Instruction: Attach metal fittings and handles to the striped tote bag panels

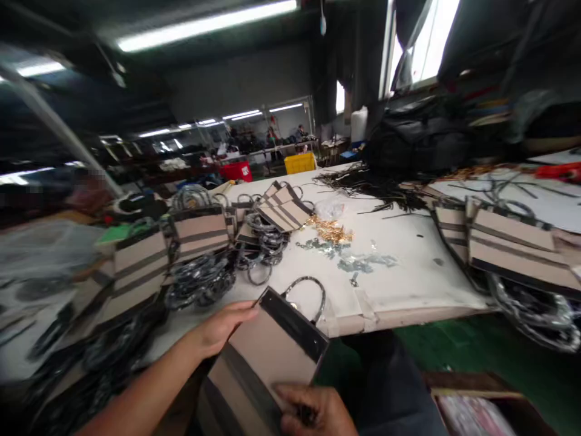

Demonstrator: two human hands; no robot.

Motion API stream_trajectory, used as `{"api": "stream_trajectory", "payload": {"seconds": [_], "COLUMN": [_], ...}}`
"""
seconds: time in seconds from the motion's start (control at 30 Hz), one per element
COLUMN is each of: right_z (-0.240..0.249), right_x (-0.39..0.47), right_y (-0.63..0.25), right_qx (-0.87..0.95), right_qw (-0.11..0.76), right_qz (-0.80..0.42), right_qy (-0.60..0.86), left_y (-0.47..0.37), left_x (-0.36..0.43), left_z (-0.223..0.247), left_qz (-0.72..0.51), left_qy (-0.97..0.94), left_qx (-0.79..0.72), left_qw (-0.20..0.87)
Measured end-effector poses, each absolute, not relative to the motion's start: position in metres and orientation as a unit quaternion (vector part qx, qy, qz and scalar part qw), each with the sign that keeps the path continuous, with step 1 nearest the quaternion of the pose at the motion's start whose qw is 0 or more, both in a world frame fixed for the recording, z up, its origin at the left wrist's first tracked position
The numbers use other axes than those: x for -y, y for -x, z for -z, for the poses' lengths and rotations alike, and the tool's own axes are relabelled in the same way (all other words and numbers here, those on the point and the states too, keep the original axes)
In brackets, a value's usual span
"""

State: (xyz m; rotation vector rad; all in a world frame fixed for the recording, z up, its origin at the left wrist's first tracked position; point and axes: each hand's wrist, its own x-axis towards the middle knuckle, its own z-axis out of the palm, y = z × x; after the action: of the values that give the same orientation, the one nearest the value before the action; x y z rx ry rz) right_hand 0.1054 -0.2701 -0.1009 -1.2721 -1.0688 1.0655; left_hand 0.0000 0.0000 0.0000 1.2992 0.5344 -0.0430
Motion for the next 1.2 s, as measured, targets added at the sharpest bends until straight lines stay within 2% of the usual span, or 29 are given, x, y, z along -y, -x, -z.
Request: {"api": "stream_trajectory", "payload": {"seconds": [0.13, 0.27, 0.43, 0.53, 0.7, 0.77, 0.83, 0.93, 1.03, 1.1, 1.2], "right_z": [0.095, 0.123, 0.162, 0.162, 0.137, 0.125, 0.108, 0.073, 0.045, 0.040, 0.053], "right_x": [0.297, 0.325, 0.348, 0.343, 0.315, 0.307, 0.304, 0.303, 0.291, 0.275, 0.253], "right_y": [-0.116, -0.121, -0.115, -0.115, -0.120, -0.121, -0.125, -0.147, -0.190, -0.219, -0.247], "right_qx": [0.439, 0.402, 0.274, 0.230, 0.290, 0.317, 0.371, 0.475, 0.478, 0.502, 0.534], "right_qw": [0.542, 0.495, 0.493, 0.494, 0.481, 0.454, 0.390, 0.324, 0.366, 0.309, 0.217], "right_qz": [-0.473, -0.485, -0.510, -0.554, -0.580, -0.589, -0.581, -0.506, -0.301, -0.175, -0.126], "right_qy": [0.537, 0.599, 0.650, 0.629, 0.589, 0.589, 0.611, 0.643, 0.740, 0.789, 0.807], "left_y": [-0.051, -0.081, -0.092, -0.104, -0.136, -0.146, -0.150, -0.149, -0.143, -0.136, -0.123], "left_x": [0.020, 0.036, 0.042, 0.043, 0.041, 0.038, 0.035, 0.034, 0.042, 0.051, 0.067], "left_z": [0.016, 0.026, 0.033, 0.038, 0.060, 0.073, 0.085, 0.093, 0.089, 0.083, 0.079], "left_qz": [0.103, 0.137, 0.098, 0.049, -0.011, -0.020, -0.026, -0.040, -0.068, -0.096, -0.138], "left_qy": [-0.592, -0.575, -0.579, -0.659, -0.815, -0.825, -0.834, -0.849, -0.863, -0.869, -0.875], "left_qx": [-0.156, -0.121, -0.133, -0.155, -0.199, -0.214, -0.224, -0.238, -0.257, -0.278, -0.310], "left_qw": [0.784, 0.798, 0.799, 0.734, 0.543, 0.523, 0.504, 0.470, 0.431, 0.398, 0.346]}}
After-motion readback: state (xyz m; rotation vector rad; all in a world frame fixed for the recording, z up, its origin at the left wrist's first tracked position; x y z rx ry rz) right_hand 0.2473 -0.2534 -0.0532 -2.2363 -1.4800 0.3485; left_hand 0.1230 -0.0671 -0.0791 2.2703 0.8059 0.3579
